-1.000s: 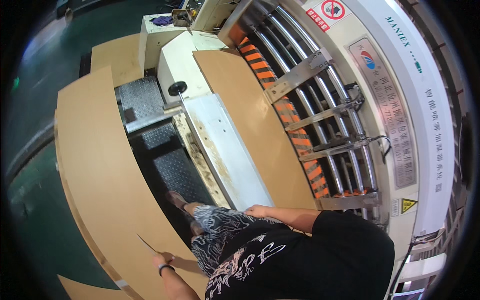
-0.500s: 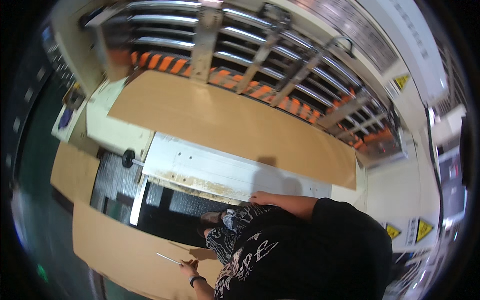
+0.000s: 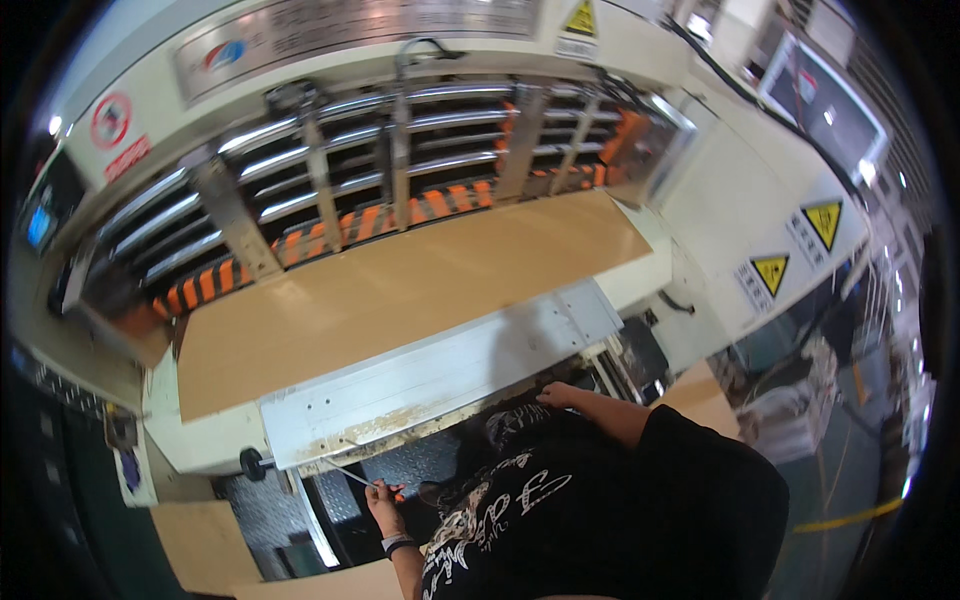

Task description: The person feeds large cardboard sheets into a machine, uses a screwdriver to adjust the machine's rollers, and then removes and stacks the processed sheets. The person also picks up a sheet from the floor and places it on a stack.

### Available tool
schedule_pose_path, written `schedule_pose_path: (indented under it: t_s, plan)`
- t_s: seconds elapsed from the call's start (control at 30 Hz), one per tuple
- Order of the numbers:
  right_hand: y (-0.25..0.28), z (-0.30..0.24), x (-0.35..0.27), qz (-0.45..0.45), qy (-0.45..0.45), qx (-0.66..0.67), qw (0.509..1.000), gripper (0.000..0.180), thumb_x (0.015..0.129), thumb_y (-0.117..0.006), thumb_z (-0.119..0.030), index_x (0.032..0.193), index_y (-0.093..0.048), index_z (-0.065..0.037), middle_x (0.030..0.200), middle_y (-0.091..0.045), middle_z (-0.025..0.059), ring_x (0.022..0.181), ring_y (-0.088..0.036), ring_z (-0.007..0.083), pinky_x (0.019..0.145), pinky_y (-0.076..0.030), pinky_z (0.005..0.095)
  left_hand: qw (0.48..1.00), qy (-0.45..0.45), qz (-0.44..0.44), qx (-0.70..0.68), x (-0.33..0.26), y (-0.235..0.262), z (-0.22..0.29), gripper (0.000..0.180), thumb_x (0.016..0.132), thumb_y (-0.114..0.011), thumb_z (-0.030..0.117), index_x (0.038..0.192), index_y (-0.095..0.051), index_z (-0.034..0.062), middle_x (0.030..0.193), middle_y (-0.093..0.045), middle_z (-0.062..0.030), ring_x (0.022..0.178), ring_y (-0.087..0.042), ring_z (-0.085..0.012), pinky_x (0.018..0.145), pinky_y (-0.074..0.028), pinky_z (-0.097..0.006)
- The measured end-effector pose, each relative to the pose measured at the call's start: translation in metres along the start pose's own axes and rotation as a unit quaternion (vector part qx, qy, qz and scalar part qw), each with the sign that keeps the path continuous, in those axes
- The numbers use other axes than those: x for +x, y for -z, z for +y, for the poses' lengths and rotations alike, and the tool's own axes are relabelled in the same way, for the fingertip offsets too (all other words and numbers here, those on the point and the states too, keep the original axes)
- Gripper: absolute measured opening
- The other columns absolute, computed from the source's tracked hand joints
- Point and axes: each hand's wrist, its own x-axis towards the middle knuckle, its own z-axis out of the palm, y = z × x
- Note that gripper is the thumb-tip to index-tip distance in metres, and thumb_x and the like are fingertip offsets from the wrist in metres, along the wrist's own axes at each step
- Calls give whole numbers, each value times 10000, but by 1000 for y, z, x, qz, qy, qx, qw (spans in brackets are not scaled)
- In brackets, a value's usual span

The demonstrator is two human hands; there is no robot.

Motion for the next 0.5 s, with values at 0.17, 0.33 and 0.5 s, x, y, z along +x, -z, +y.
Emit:
schedule_pose_path:
  t_s: [0.17,0.33,0.5]
  plan:
    - [-43,129,-94,150,-286,120,939,400,804,-517,-376,858,-642,1,918,-625,195,853,-592,366,750,-471,446,982,-42,-110,149,45,-104,31,139,897,-519,164,817,-472,61,633,-538,-64,509,-546,-164,482,-468,-297]
    - [-167,154,-229,108,-587,326,733,473,714,-653,-394,1039,-626,-52,1049,-613,180,1040,-552,349,850,-447,457,907,-103,-190,362,114,-191,84,177,874,-566,203,763,-478,99,612,-535,-10,483,-481,-79,425,-383,-221]
    - [-367,109,-264,130,-576,508,627,896,598,-763,-482,1303,-395,-71,1323,-389,224,1245,-345,367,976,-352,486,746,-162,-336,552,186,-373,200,132,891,-536,187,838,-466,88,568,-547,-39,421,-483,-95,363,-351,-219]
